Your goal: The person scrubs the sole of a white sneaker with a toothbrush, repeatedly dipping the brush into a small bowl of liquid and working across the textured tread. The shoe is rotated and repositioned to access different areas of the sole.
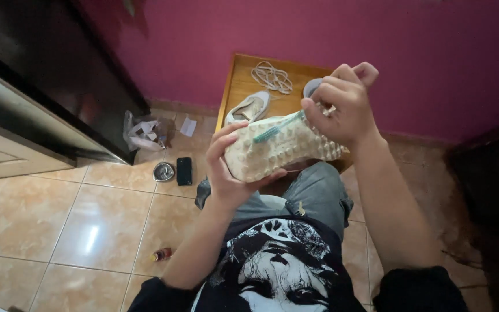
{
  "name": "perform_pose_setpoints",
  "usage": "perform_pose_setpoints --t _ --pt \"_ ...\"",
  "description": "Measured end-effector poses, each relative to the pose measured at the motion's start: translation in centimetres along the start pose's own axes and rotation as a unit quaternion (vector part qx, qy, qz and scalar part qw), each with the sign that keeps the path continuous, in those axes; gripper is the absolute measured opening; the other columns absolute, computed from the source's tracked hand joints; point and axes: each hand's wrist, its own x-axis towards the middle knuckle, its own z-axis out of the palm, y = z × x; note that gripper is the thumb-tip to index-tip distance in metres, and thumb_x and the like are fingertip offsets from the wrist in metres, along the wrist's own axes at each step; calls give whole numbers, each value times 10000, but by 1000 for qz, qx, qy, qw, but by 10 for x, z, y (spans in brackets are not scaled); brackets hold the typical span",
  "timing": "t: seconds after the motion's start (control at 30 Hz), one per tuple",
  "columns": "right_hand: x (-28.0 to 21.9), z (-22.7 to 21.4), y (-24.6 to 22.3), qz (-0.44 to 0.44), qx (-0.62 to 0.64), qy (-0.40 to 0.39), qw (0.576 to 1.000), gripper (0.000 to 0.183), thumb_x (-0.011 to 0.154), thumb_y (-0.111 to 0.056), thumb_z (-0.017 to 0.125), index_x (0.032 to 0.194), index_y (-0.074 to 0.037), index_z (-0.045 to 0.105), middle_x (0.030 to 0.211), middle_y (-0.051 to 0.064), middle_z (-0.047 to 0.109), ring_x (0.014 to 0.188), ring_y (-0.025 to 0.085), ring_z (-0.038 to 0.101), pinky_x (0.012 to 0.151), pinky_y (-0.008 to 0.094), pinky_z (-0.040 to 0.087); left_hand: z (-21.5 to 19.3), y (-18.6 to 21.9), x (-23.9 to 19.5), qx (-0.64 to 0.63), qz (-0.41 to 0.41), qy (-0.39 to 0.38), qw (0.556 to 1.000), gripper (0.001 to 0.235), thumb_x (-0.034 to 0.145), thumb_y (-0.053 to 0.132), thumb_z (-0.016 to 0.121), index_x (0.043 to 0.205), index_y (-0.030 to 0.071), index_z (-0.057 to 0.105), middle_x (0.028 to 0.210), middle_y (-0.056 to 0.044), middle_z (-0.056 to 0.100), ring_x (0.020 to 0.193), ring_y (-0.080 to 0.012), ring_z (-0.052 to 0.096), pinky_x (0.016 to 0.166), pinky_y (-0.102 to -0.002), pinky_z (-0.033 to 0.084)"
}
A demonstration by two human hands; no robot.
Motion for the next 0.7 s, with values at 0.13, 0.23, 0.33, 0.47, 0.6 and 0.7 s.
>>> perform_pose_setpoints --t 0.13,0.23,0.33,0.47,0.6,0.7 --pt "5 14 -12 -46 -24 -1 999 331 927 -292 704 660 -202 531 627 -9 474 657 252 484 794 435 294 2 -2 1 0 4 4 1000 927 570 254 1048 1263 40 470 1302 -237 615 1195 -340 630 1091 -473 461" --pt "-4 20 6 -58 8 -17 998 279 875 -197 747 678 -160 553 647 26 512 663 281 489 762 411 320 0 2 -2 -1 -14 7 1000 922 585 279 1040 1273 62 465 1329 -201 609 1211 -294 623 1085 -448 467" --pt "10 11 -6 -34 -23 -10 999 278 880 -191 710 681 -174 517 641 -8 501 708 249 525 804 415 273 1 2 0 13 4 8 1000 918 582 289 1045 1259 60 468 1297 -208 619 1187 -318 636 1077 -459 471" --pt "19 8 -23 -15 -28 -39 999 294 899 -161 658 653 -151 497 642 -18 518 756 211 488 882 421 252 -6 11 -2 10 -21 -15 1000 912 636 280 1002 1314 115 415 1322 -215 573 1234 -331 606 1120 -476 472" --pt "30 14 -26 -64 17 -34 997 220 835 -182 700 695 -159 533 678 31 519 721 288 525 794 433 313 -2 -4 -3 0 7 16 1000 958 543 280 1062 1263 58 471 1298 -224 615 1193 -332 630 1078 -466 465" --pt "20 16 -3 -89 -48 -20 995 230 768 -154 669 670 -170 461 682 21 495 707 264 494 765 422 292 -3 -3 -3 -10 0 21 1000 960 540 292 1064 1266 56 482 1305 -218 623 1199 -317 629 1084 -446 460"
